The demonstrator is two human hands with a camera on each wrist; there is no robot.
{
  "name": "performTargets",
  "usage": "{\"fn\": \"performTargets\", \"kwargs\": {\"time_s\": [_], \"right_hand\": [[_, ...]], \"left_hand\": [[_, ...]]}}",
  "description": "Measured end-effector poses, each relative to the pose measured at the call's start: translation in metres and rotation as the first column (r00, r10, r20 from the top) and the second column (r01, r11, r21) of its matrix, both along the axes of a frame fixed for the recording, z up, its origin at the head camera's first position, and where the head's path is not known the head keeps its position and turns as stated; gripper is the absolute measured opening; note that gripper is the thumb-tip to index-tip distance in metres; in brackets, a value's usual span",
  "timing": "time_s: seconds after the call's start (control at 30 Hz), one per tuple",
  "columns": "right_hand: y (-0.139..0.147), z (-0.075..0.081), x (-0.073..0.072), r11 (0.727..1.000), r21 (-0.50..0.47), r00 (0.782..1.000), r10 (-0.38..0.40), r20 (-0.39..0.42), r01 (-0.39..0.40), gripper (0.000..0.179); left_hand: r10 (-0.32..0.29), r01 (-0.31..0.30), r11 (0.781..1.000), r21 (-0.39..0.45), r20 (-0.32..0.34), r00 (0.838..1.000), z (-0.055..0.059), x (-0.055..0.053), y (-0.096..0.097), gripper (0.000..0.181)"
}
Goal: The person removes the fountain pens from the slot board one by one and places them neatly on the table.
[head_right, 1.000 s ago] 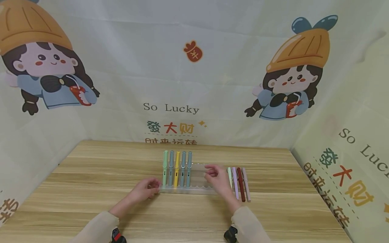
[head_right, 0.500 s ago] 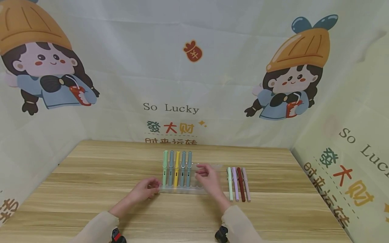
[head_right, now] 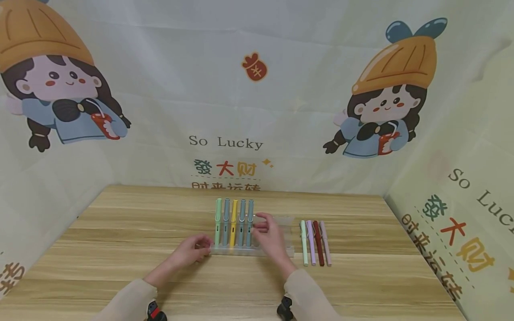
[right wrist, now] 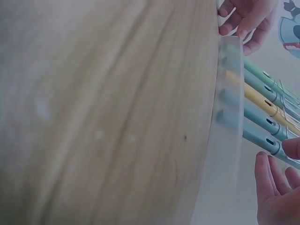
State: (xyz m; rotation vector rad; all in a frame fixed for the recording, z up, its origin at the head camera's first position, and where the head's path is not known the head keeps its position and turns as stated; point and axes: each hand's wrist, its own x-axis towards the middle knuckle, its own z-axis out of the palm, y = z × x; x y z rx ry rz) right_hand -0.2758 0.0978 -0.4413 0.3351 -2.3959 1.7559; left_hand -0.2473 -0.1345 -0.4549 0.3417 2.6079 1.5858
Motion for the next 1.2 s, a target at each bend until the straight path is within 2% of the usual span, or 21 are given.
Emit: {"fn": "performTargets", "kwargs": {"time_s": [0.27, 0.53, 0.77, 1.2], "right_hand": [[-0.006, -0.002, -0.004, 1.000, 0.018, 1.000, -0.004, 0.011, 0.004, 0.044], [-0.010, -0.003, -0.006, 0.999, 0.046, 1.000, -0.003, -0.010, 0.003, 0.046], [-0.013, -0.003, -0.006, 0.999, 0.051, 0.999, -0.005, -0.032, 0.007, 0.046], [-0.014, -0.004, -0.008, 0.998, 0.056, 1.000, -0.010, -0.025, 0.011, 0.047]], "left_hand": [[-0.003, 0.003, 1.000, -0.003, -0.006, 1.000, -0.002, -0.002, -0.001, 0.012], [-0.006, 0.006, 1.000, 0.004, -0.008, 1.000, -0.004, -0.002, -0.001, 0.013], [-0.010, 0.010, 1.000, 0.003, -0.010, 1.000, -0.003, -0.002, -0.001, 0.012], [-0.006, 0.006, 1.000, -0.002, -0.008, 1.000, -0.001, -0.001, 0.001, 0.011]]}}
